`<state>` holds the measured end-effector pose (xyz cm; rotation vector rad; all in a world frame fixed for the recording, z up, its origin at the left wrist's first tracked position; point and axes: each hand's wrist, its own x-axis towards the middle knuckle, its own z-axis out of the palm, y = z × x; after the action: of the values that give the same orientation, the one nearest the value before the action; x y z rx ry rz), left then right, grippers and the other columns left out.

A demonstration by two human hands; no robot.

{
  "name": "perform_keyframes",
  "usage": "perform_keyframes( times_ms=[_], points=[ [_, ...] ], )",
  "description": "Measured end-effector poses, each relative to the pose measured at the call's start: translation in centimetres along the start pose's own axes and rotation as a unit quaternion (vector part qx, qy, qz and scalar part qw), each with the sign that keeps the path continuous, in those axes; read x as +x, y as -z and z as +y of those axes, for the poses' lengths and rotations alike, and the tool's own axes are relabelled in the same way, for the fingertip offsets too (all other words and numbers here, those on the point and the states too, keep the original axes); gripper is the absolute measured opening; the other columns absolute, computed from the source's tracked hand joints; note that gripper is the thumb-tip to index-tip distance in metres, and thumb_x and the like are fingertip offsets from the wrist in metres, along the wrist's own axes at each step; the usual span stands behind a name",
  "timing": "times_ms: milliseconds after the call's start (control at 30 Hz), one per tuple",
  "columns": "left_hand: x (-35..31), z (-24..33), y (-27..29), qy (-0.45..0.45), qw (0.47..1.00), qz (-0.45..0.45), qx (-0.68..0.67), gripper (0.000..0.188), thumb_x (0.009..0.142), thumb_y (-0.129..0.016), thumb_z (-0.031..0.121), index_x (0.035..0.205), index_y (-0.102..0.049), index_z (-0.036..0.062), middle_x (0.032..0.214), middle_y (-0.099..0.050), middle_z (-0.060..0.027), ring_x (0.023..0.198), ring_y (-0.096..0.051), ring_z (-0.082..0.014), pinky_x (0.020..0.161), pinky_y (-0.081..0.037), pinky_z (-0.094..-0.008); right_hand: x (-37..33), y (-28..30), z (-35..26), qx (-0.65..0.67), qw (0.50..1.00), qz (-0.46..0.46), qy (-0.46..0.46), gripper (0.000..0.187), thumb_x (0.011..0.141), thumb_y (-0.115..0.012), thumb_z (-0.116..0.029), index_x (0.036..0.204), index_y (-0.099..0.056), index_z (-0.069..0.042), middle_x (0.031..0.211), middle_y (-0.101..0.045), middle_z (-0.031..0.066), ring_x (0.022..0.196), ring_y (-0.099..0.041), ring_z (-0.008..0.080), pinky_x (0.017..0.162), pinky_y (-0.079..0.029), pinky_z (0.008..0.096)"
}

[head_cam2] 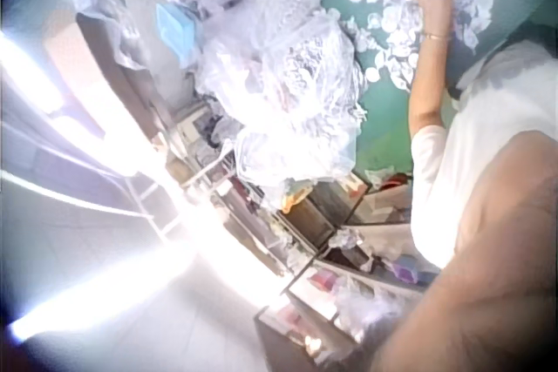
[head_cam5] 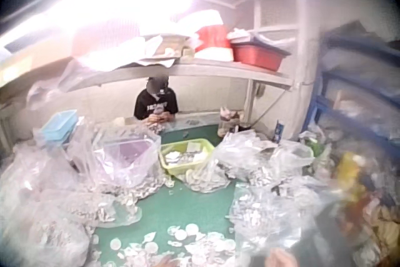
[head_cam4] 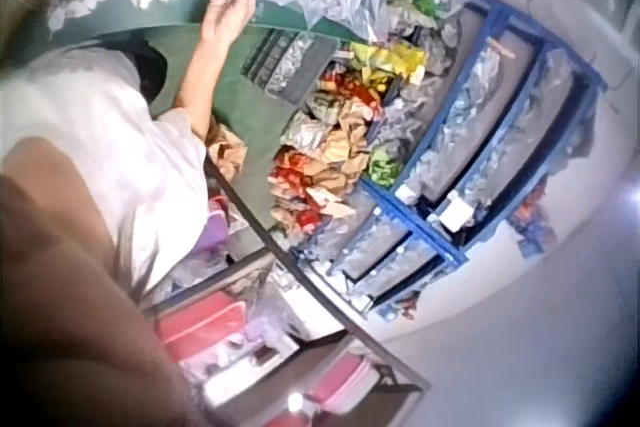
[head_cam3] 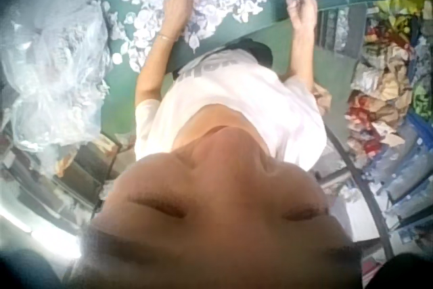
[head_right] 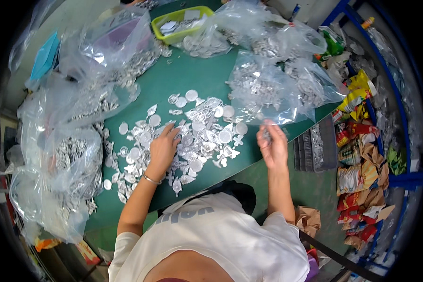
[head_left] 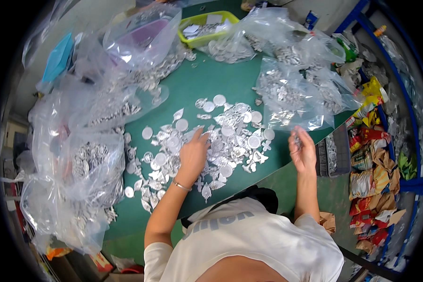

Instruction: The person sorts through a large quantity of small metallic pieces on a table by hand, picking them up, placing some into plastic bags, and gathering others into a stack.

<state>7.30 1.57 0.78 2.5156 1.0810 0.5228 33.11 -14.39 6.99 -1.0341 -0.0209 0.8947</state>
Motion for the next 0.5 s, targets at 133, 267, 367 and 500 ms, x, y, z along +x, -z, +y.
perform_keyframes(
  times_ms=[133,267,367,500],
  points=[
    [0.5,0.0,-1.1,-0.014,1.000,0.027,0.004,0.029,0.074,-0.065,0.010,0.102,-0.060,0.0069,0.119,-0.055,-0.0108,0.072,-0.064,-0.0306,0.061,-0.051,-0.0382,5.3,2.3,-2.0,0.010,0.993,0.028,0.119,0.032,0.088,-0.050,-0.005,0.118,-0.048,0.005,0.105,-0.056,0.0111,0.085,-0.057,0.0176,0.073,-0.050,0.0255],
    [0.6,0.0,-1.1,-0.033,0.998,0.041,-0.017,0.029,0.074,-0.064,0.010,0.103,-0.059,0.0059,0.118,-0.056,-0.0098,0.074,-0.063,-0.0315,0.061,-0.051,-0.0381,10.9,-0.6,-3.2,-0.066,0.984,-0.090,0.138,0.030,0.088,-0.051,-0.006,0.116,-0.052,0.002,0.118,-0.054,0.0092,0.103,-0.054,0.0218,0.090,-0.043,0.0340],
    [1.0,0.0,-1.0,-0.053,0.997,0.044,-0.040,0.028,0.074,-0.065,0.010,0.101,-0.059,0.0048,0.108,-0.059,-0.0079,0.072,-0.062,-0.0315,0.061,-0.051,-0.0381,15.4,1.4,-3.0,-0.569,0.686,-0.014,0.454,0.030,0.085,-0.053,-0.005,0.114,-0.051,0.000,0.114,-0.052,0.0177,0.100,-0.053,0.0325,0.086,-0.044,0.0400],
    [0.3,0.0,-0.4,-0.008,0.997,0.070,-0.032,0.023,0.075,-0.067,0.015,0.095,-0.062,0.0047,0.096,-0.062,-0.0073,0.072,-0.062,-0.0301,0.059,-0.050,-0.0367,9.2,1.4,-1.8,-0.728,0.501,-0.020,0.467,0.024,0.079,-0.055,-0.003,0.102,-0.055,0.002,0.101,-0.055,0.0224,0.089,-0.052,0.0397,0.080,-0.043,0.0430]
  ],
)
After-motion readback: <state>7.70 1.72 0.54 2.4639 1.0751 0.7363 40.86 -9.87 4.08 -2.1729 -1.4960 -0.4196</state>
